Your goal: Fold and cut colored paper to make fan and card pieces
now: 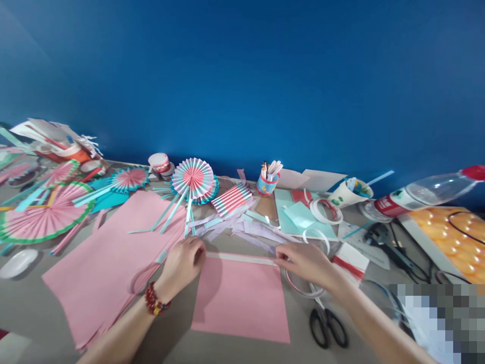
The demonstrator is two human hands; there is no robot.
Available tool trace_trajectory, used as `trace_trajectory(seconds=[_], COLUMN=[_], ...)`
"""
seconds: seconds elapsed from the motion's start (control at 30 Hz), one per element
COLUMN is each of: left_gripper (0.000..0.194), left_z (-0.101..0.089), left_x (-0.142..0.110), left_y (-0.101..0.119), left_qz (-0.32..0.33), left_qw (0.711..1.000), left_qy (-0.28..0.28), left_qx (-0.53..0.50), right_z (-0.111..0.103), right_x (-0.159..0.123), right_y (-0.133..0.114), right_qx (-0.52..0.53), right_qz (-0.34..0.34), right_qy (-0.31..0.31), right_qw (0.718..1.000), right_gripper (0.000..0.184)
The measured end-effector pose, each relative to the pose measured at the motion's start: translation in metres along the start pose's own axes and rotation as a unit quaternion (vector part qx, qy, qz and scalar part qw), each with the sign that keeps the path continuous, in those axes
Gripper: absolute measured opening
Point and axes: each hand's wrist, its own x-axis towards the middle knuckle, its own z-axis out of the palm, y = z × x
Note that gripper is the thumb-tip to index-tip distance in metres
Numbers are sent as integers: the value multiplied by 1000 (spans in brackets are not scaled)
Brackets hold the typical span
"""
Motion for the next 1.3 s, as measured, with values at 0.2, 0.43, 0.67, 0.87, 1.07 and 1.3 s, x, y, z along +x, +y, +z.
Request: trace_trajectory(seconds=[0.2, 0.43, 0.67, 0.87, 1.07, 1.3], left_gripper=[14, 14, 14, 14, 14, 12], left_z=[-1, -2, -2, -3, -2, -1], left_x=[1, 1, 1, 2, 2, 2], left_y=[2, 4, 3, 6, 7, 9], left_qz=[-3, -6, -5, -8, -8, -8], left_qw=[1000, 1000, 1000, 1000, 999, 998], left_qy=[1, -2, -6, -5, -9, -7], left_qx=[2, -1, 2, 21, 32, 64], right_z=[0, -1, 0, 1, 2, 2], right_x=[3, 4, 5, 6, 6, 8], right_y=[-1, 2, 6, 8, 8, 8], right_qx=[-2, 18, 45, 56, 54, 51], right_qz=[5, 0, -4, -13, -7, -9], right_qy=[-6, -11, -15, -23, -26, -24], right_qw=[1000, 1000, 999, 998, 998, 998], right_gripper=[19, 18, 18, 19, 20, 20])
